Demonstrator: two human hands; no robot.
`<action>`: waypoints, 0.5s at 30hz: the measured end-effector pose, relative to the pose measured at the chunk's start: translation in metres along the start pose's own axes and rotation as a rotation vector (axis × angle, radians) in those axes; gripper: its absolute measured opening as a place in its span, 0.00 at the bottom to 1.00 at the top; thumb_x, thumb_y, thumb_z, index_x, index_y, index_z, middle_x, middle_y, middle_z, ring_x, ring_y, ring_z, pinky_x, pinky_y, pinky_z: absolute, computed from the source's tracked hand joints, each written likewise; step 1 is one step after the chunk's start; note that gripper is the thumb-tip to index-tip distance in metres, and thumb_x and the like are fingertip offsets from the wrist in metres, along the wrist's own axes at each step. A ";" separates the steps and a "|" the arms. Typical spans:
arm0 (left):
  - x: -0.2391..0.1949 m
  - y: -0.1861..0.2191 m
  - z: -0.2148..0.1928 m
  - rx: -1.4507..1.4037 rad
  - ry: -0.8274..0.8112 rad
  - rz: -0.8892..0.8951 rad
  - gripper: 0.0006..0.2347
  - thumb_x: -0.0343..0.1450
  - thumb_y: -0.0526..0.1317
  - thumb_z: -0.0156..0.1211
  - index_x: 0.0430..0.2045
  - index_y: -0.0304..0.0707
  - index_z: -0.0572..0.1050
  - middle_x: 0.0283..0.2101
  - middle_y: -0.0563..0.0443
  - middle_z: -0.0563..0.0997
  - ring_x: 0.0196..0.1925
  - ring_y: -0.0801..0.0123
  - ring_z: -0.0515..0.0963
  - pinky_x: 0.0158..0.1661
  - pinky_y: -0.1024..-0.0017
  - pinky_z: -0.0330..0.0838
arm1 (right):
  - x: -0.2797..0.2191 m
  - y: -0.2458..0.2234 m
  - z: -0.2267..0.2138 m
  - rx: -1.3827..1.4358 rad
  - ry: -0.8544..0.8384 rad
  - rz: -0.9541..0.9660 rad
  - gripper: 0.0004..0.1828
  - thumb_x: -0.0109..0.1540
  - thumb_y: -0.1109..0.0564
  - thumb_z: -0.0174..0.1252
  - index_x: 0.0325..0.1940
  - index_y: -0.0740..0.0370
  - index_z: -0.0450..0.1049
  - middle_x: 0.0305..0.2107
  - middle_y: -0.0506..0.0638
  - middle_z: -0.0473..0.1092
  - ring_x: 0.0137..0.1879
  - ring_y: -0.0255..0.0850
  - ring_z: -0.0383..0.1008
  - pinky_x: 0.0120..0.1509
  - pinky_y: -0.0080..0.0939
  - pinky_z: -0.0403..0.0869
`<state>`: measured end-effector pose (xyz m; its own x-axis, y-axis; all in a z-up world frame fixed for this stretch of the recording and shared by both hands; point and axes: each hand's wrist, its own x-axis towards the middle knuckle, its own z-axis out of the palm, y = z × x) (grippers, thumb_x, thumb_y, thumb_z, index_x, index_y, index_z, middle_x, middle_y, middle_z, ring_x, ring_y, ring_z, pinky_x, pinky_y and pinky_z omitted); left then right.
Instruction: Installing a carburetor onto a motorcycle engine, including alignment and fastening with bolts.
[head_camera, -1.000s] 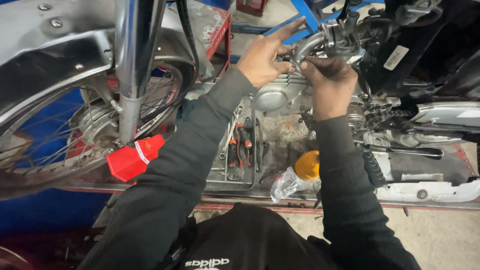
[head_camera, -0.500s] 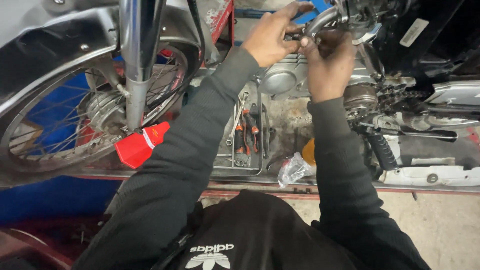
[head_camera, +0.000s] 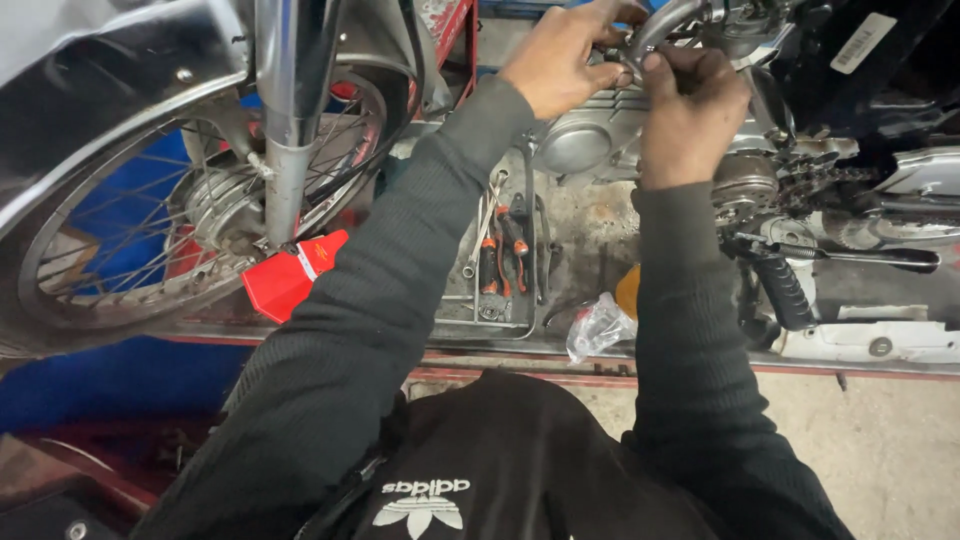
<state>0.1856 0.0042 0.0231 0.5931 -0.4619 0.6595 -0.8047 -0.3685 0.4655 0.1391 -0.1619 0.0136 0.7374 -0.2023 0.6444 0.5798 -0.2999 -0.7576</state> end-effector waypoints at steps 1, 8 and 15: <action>0.000 -0.001 0.000 0.013 0.001 0.012 0.18 0.69 0.32 0.69 0.50 0.43 0.68 0.51 0.49 0.80 0.52 0.56 0.83 0.42 0.59 0.73 | -0.001 -0.001 0.001 -0.063 0.052 -0.017 0.07 0.57 0.64 0.68 0.33 0.61 0.75 0.29 0.51 0.78 0.37 0.40 0.79 0.43 0.41 0.79; 0.001 -0.006 -0.001 -0.014 -0.031 0.035 0.18 0.70 0.31 0.68 0.51 0.43 0.67 0.51 0.48 0.80 0.52 0.58 0.84 0.50 0.59 0.77 | -0.006 -0.018 -0.002 -0.051 -0.034 0.036 0.08 0.61 0.66 0.55 0.43 0.66 0.77 0.38 0.56 0.78 0.47 0.46 0.81 0.51 0.44 0.82; -0.004 -0.028 0.014 -0.134 -0.015 0.069 0.19 0.70 0.27 0.62 0.54 0.40 0.64 0.56 0.43 0.75 0.55 0.52 0.82 0.57 0.59 0.74 | -0.003 0.007 -0.003 -0.078 0.010 -0.137 0.15 0.61 0.61 0.69 0.36 0.58 0.65 0.30 0.50 0.72 0.35 0.40 0.74 0.41 0.42 0.75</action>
<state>0.2061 0.0046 -0.0006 0.5358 -0.4950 0.6840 -0.8394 -0.2250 0.4947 0.1401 -0.1659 0.0060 0.6494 -0.1635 0.7427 0.6460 -0.3967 -0.6522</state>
